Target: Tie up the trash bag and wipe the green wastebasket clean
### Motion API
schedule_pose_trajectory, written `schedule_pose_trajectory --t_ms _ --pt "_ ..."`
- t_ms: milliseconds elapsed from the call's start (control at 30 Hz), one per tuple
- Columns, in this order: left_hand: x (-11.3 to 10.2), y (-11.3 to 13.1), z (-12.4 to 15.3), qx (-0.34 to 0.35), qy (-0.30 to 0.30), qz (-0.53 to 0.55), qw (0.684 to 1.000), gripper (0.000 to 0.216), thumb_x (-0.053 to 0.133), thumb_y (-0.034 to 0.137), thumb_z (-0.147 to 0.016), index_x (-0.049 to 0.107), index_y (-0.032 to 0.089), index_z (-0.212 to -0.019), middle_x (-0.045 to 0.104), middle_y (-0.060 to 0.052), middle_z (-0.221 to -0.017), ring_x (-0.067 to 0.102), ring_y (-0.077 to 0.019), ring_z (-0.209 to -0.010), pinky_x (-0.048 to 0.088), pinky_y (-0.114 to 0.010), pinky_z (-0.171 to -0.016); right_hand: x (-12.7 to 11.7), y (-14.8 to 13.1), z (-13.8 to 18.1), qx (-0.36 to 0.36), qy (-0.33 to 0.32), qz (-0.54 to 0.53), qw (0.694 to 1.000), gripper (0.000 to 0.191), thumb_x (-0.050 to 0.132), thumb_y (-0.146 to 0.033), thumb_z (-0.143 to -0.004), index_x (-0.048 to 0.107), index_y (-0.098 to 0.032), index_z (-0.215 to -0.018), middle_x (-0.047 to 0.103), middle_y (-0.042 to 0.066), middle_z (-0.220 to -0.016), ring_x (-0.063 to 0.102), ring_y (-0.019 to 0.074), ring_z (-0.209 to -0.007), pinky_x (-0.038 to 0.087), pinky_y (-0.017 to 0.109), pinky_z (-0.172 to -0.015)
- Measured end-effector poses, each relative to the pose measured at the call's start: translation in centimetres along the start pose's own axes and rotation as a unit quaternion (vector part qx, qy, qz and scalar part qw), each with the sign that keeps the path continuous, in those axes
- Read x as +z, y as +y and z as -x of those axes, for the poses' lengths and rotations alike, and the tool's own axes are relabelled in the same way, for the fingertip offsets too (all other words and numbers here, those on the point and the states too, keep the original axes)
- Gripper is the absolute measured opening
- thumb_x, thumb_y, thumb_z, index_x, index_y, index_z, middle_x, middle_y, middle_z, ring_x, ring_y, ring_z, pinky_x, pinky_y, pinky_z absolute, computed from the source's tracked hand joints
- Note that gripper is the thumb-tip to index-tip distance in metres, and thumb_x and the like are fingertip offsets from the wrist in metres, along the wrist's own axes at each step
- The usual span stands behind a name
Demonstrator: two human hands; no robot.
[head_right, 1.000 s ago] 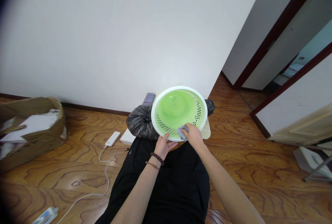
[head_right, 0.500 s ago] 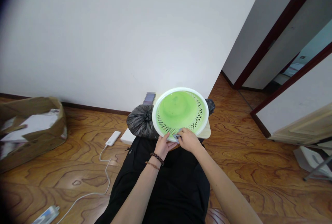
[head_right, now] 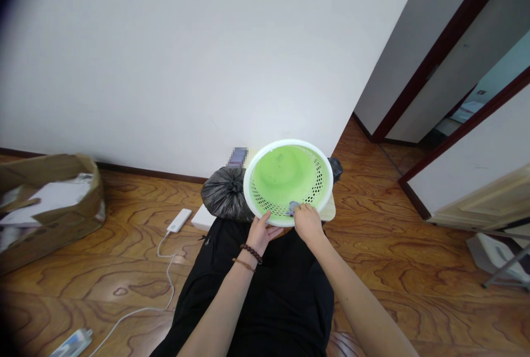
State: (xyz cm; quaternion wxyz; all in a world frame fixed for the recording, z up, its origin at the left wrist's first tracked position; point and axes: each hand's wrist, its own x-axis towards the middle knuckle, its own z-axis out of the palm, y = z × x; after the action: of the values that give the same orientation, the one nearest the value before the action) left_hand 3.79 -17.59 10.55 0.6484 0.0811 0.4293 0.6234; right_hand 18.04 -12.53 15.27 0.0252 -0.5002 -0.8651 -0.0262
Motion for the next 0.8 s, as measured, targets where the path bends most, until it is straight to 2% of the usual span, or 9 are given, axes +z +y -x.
schedule_pose_trajectory --t_ms 133,233,300,467,667,800 --pt "-0.3 -0.2 0.0 0.003 0.005 -0.005 1.000 0.047 0.062 0.038 -0.075 0.044 0.025 -0.116 0.061 -0.012 -0.111 0.066 -0.0231 -0.083 0.053 -0.045 -0.076 0.6 -1.7 0.3 -0.061 -0.008 -0.097 0.993 0.021 0.039 -0.026 -0.089 0.056 -0.015 -0.096 0.058 0.010 -0.095 0.050 0.0203 -0.092 0.035 0.030 -0.083" --pt "-0.4 -0.3 0.0 0.004 -0.001 -0.004 1.000 0.045 0.062 0.039 -0.075 0.044 0.025 -0.114 0.061 -0.012 -0.111 0.066 -0.0229 -0.083 0.053 -0.044 -0.076 0.8 -2.1 0.3 -0.080 -0.003 -0.141 0.987 0.025 0.041 -0.025 -0.089 0.051 -0.015 -0.109 0.057 0.009 -0.101 0.049 0.0185 -0.094 0.035 0.028 -0.082" --pt "-0.3 -0.2 0.0 0.004 -0.008 0.002 1.000 0.047 0.062 0.040 -0.074 0.044 0.025 -0.116 0.060 -0.012 -0.113 0.066 -0.0237 -0.083 0.052 -0.045 -0.076 0.6 -1.6 0.2 -0.066 -0.002 -0.105 0.992 0.029 0.040 -0.023 -0.089 0.049 -0.015 -0.115 0.056 0.010 -0.102 0.049 0.0202 -0.095 0.034 0.030 -0.082" --pt "-0.3 0.0 -0.2 -0.003 0.004 0.007 1.000 0.053 0.061 0.042 -0.075 0.041 0.027 -0.121 0.058 -0.013 -0.116 0.067 -0.0247 -0.082 0.053 -0.046 -0.075 -0.9 0.2 0.1 -0.024 -0.019 0.023 0.999 0.029 0.037 -0.018 -0.087 0.057 -0.018 -0.108 0.056 0.013 -0.098 0.046 0.0254 -0.096 0.030 0.035 -0.080" --pt "-0.4 0.0 -0.1 -0.004 0.024 0.002 1.000 0.052 0.059 0.044 -0.076 0.043 0.024 -0.121 0.059 -0.014 -0.116 0.067 -0.0245 -0.082 0.053 -0.044 -0.075 -1.0 -1.0 1.0 -0.090 -0.018 0.023 0.995 0.039 0.052 -0.018 -0.075 0.053 -0.017 -0.113 0.052 0.013 -0.106 0.043 0.0263 -0.100 0.028 0.035 -0.084" --pt "-0.2 0.2 -0.2 0.001 0.033 -0.014 0.999 0.051 0.059 0.044 -0.076 0.047 0.019 -0.119 0.060 -0.015 -0.115 0.066 -0.0238 -0.083 0.052 -0.040 -0.077 -1.0 -1.6 0.9 -0.078 0.014 0.043 0.996 0.032 0.044 -0.013 -0.080 0.052 -0.018 -0.110 0.053 0.012 -0.105 0.043 0.0253 -0.098 0.027 0.035 -0.084"
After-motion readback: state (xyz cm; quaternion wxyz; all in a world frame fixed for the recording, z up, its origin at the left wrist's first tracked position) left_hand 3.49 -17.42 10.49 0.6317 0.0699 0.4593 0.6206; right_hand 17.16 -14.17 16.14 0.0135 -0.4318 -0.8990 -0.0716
